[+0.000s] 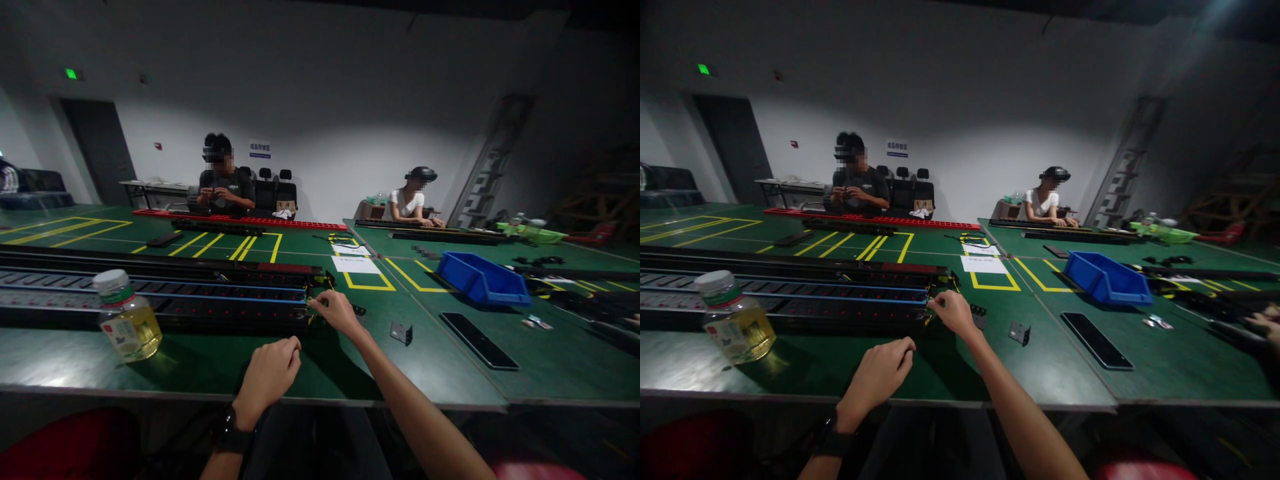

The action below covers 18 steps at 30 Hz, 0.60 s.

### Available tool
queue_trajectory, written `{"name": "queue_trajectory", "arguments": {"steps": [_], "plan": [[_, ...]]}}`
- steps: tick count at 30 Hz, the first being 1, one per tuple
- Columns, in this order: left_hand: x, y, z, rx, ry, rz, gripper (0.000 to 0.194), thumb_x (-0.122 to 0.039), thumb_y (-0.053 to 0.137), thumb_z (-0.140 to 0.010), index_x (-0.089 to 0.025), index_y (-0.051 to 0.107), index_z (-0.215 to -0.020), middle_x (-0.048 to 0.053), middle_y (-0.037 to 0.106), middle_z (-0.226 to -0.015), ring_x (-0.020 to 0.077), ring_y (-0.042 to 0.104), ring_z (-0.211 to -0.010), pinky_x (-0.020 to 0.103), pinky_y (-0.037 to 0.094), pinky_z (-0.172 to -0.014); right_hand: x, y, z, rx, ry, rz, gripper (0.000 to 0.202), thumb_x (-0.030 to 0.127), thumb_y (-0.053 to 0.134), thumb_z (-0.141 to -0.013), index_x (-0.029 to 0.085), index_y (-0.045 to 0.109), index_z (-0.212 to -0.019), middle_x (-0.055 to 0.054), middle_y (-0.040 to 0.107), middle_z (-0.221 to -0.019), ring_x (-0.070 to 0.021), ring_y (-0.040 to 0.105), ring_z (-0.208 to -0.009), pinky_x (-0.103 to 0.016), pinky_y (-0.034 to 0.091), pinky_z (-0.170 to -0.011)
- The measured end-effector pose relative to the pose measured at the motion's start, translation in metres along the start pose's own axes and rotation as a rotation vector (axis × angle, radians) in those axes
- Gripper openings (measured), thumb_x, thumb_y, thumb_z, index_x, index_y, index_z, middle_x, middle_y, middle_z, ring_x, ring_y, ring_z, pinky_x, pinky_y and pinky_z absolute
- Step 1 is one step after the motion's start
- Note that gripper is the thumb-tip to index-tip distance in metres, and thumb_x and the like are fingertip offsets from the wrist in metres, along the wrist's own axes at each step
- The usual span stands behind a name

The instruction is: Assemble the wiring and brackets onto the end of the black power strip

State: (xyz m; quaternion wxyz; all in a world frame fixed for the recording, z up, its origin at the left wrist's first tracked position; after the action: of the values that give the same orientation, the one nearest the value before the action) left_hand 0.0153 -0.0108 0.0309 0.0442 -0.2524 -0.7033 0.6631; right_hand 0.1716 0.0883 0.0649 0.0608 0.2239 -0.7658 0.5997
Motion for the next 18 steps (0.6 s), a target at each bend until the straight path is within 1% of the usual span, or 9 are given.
{"name": "queue_trajectory", "arguments": {"steps": [2,4,7,9,10,13,15,17,18], "plan": [[0.000,0.000,0.000,-0.002,0.001,0.002,0.019,-0.023,0.046,-0.106,-0.026,0.065,-0.109,0.004,0.080,-0.101,0.0236,0.077,-0.093,0.031,0.047,-0.077,-0.001,0.003,0.001,0.021,-0.013,-0.020,0.035,0.042,0.057,-0.106,0.021,0.084,-0.095,-0.007,0.083,-0.097,-0.0214,0.075,-0.089,-0.026,0.046,-0.071],[0.000,-0.001,0.000,-0.008,0.003,0.005,0.020,-0.023,0.046,-0.106,-0.026,0.065,-0.109,0.004,0.080,-0.101,0.0237,0.077,-0.093,0.031,0.046,-0.076,0.001,0.008,0.001,0.053,-0.039,-0.036,0.032,0.043,0.064,-0.102,0.022,0.084,-0.090,-0.005,0.083,-0.090,-0.0202,0.074,-0.082,-0.025,0.045,-0.068],[0.001,-0.002,0.000,-0.016,0.005,0.003,0.019,-0.023,0.047,-0.106,-0.026,0.066,-0.109,0.004,0.080,-0.102,0.0238,0.077,-0.093,0.031,0.046,-0.075,0.009,0.013,0.000,0.071,-0.056,-0.037,0.020,0.036,0.073,-0.095,0.022,0.084,-0.085,-0.005,0.082,-0.086,-0.0204,0.074,-0.080,-0.025,0.044,-0.067],[0.001,-0.001,-0.001,-0.016,0.006,0.002,0.019,-0.022,0.048,-0.106,-0.026,0.066,-0.109,0.003,0.080,-0.103,0.0239,0.077,-0.093,0.031,0.045,-0.074,0.016,0.015,-0.001,0.054,-0.049,-0.029,0.017,0.032,0.073,-0.093,0.022,0.085,-0.086,-0.006,0.083,-0.088,-0.0211,0.075,-0.084,-0.025,0.045,-0.068],[0.001,-0.001,-0.001,-0.017,0.007,0.002,0.019,-0.022,0.048,-0.106,-0.026,0.066,-0.109,0.003,0.080,-0.103,0.0238,0.077,-0.093,0.031,0.045,-0.074,0.019,0.014,-0.002,0.041,-0.042,-0.026,0.017,0.032,0.072,-0.095,0.023,0.085,-0.088,-0.006,0.083,-0.091,-0.0211,0.075,-0.086,-0.025,0.046,-0.070],[0.001,-0.001,-0.001,-0.017,0.010,0.006,0.019,-0.022,0.048,-0.106,-0.026,0.066,-0.109,0.003,0.080,-0.103,0.0236,0.077,-0.093,0.031,0.045,-0.074,0.020,0.009,-0.004,0.004,-0.009,-0.010,0.024,0.040,0.066,-0.101,0.025,0.085,-0.097,-0.004,0.083,-0.100,-0.0195,0.075,-0.091,-0.024,0.048,-0.073],[0.001,-0.001,0.000,-0.016,0.009,0.006,0.018,-0.022,0.048,-0.106,-0.026,0.066,-0.109,0.003,0.080,-0.103,0.0236,0.077,-0.094,0.031,0.045,-0.074,0.009,0.000,-0.004,-0.021,0.043,0.028,0.029,0.044,0.061,-0.104,0.026,0.084,-0.101,-0.005,0.083,-0.103,-0.0199,0.076,-0.094,-0.025,0.049,-0.075],[-0.001,-0.002,0.000,-0.015,0.009,0.004,0.018,-0.022,0.048,-0.106,-0.026,0.065,-0.108,0.003,0.080,-0.102,0.0235,0.077,-0.094,0.031,0.045,-0.074,-0.013,-0.013,-0.001,-0.049,0.128,0.102,0.030,0.043,0.059,-0.105,0.025,0.083,-0.104,-0.009,0.083,-0.104,-0.0239,0.076,-0.096,-0.029,0.051,-0.078],[-0.001,-0.003,0.001,-0.015,0.010,0.003,0.017,-0.023,0.048,-0.106,-0.026,0.065,-0.107,0.003,0.080,-0.101,0.0234,0.077,-0.093,0.031,0.045,-0.074,-0.027,-0.021,0.002,-0.060,0.181,0.149,0.029,0.039,0.059,-0.104,0.022,0.083,-0.103,-0.012,0.082,-0.104,-0.0270,0.076,-0.097,-0.032,0.051,-0.080]]}}
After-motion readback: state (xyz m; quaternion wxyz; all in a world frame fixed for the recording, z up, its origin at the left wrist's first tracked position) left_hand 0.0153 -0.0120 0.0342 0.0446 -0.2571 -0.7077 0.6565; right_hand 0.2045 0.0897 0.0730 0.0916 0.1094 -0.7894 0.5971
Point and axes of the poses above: each hand's wrist, its own z-axis away from the middle knuckle, its own y-axis out of the palm, x = y × z, the point moved 10 cm from there along -z, towards the middle knuckle
